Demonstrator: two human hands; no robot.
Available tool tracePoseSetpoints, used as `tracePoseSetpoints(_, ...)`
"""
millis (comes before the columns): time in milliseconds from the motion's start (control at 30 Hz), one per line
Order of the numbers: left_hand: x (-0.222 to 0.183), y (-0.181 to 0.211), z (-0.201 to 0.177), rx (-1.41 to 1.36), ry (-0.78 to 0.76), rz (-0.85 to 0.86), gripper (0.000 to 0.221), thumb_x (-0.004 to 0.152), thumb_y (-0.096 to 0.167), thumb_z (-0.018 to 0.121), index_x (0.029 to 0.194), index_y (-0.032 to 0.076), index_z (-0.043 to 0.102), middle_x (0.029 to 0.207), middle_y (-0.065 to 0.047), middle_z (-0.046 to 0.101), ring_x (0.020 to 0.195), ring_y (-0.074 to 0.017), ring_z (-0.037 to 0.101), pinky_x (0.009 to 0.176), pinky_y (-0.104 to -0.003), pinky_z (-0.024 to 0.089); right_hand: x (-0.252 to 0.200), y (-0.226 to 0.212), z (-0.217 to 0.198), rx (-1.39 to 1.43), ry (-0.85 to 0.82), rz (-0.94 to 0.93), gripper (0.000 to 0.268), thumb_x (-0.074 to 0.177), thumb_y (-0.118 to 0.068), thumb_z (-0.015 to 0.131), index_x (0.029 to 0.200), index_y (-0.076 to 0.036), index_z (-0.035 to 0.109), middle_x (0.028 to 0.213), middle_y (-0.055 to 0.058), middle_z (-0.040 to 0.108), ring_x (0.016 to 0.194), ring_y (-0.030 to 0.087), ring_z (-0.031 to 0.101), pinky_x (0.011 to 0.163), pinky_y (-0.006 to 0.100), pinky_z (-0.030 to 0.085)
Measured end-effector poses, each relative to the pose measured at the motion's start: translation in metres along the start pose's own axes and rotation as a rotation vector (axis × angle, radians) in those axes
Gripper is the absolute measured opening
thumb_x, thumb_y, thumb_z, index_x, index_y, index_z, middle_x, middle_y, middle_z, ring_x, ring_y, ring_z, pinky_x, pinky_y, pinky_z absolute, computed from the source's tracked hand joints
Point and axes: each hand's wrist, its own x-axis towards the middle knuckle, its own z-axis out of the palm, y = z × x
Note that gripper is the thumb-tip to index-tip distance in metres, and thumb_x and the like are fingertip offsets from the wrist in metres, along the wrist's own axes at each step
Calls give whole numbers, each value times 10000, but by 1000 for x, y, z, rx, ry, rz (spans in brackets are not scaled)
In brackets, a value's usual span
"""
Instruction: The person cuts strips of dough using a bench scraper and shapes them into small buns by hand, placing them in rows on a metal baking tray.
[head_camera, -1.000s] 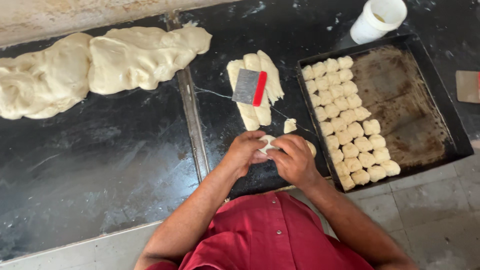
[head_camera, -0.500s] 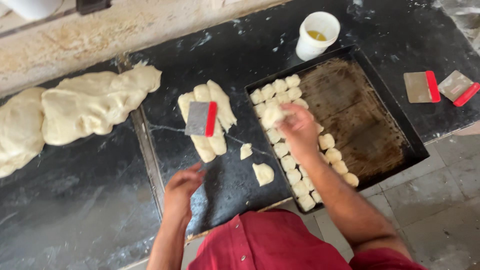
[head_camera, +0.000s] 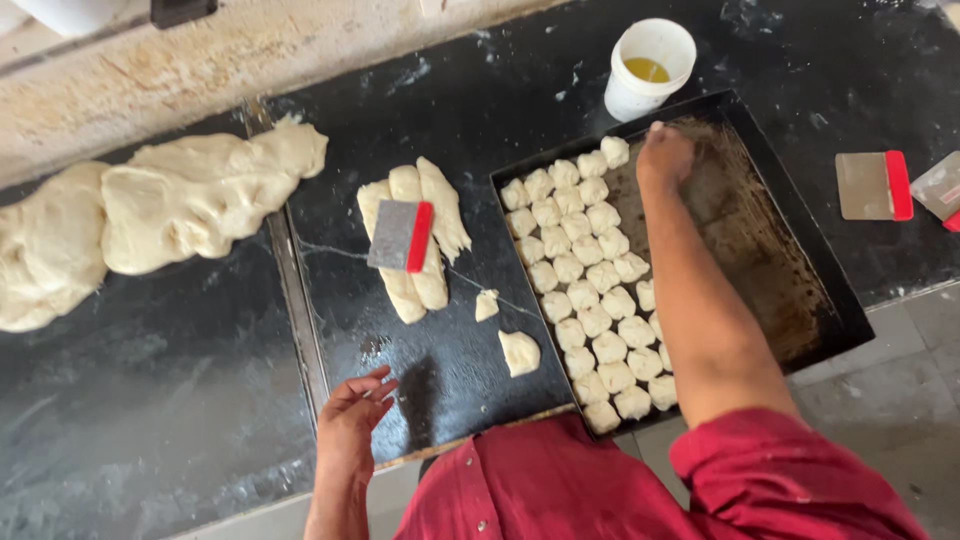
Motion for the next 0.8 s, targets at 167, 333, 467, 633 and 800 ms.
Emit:
tracePoseSetpoints(167,27,11,8,68,-68,-6,183,830,-22,602,999,-28,672,1336,-179,694,1138,-280,666,941,-372,500,-69,-10,-13,361,-15,-601,62,999,-47,686,1023,-61,741,1019,165,708,911,317,695,783,405,559)
tracePoseSetpoints(333,57,14,-1,57,-239,7,230,800,-17,630,1024,10,678,1312,-162,708,1083,-239,681,901,-342,524,-250,-37,-45,280,-577,-561,199,995,-62,572,1142,-73,707,1142,133,731,1036,287,715,927,401,570)
tracePoseSetpoints(467,74,8,3,93,-350,-52,229,810,11,656,1039,23,673,1271,-128,719,1077,-221,699,888,-336,530,-351,-35,-49,-123,-322,-869,327,894,-101,651,1198,17,673,1330,236,638,1232,405,593,1003,466,501)
tracePoseSetpoints(633,73,14,6,220,-488,-123,288,844,44,695,1130,28,673,1202,-107,709,1046,-198,670,861,-327,532,-385,-50,-57,-77,-543,-354,216,851,-49,736,1065,-66,756,1066,115,697,1011,298,677,886,396,550)
tracePoseSetpoints(800,44,20,29,334,-768,-12,548,804,30,772,1304,85,555,1191,-46,657,1024,-159,666,863,-299,574,-386,-92,-86,523,-903,-223,180,936,-10,687,1110,-20,732,1051,84,695,938,171,698,781,283,566)
